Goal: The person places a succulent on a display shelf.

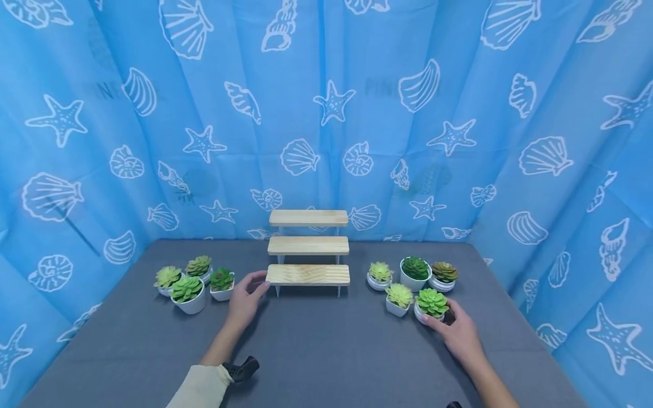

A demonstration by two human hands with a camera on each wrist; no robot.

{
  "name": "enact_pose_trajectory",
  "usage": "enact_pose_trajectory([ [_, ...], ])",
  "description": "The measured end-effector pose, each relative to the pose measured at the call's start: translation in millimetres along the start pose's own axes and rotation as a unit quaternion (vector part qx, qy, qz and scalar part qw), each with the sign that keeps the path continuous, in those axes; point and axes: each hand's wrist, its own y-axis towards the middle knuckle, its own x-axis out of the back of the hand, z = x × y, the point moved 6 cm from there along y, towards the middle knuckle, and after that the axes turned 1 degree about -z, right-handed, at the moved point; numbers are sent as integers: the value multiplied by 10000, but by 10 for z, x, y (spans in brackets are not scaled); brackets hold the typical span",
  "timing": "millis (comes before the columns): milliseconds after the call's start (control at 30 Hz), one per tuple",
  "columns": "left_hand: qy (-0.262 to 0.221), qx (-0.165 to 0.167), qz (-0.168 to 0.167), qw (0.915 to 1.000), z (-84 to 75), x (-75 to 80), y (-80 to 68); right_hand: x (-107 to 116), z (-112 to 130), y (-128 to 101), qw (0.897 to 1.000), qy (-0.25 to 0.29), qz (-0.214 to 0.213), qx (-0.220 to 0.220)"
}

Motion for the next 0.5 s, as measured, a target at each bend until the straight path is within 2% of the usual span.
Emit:
enact_pose_trajectory([
  [200,7,148,61,9999,48,-7,36,34,37,-38,9994,292,-185,-23],
  [400,3,276,197,9994,42,-25,75,165,174,-136,9955,455,-763,333],
  [500,19,393,359,9986,44,-46,92,221,263,-180,9939,545,-905,330],
])
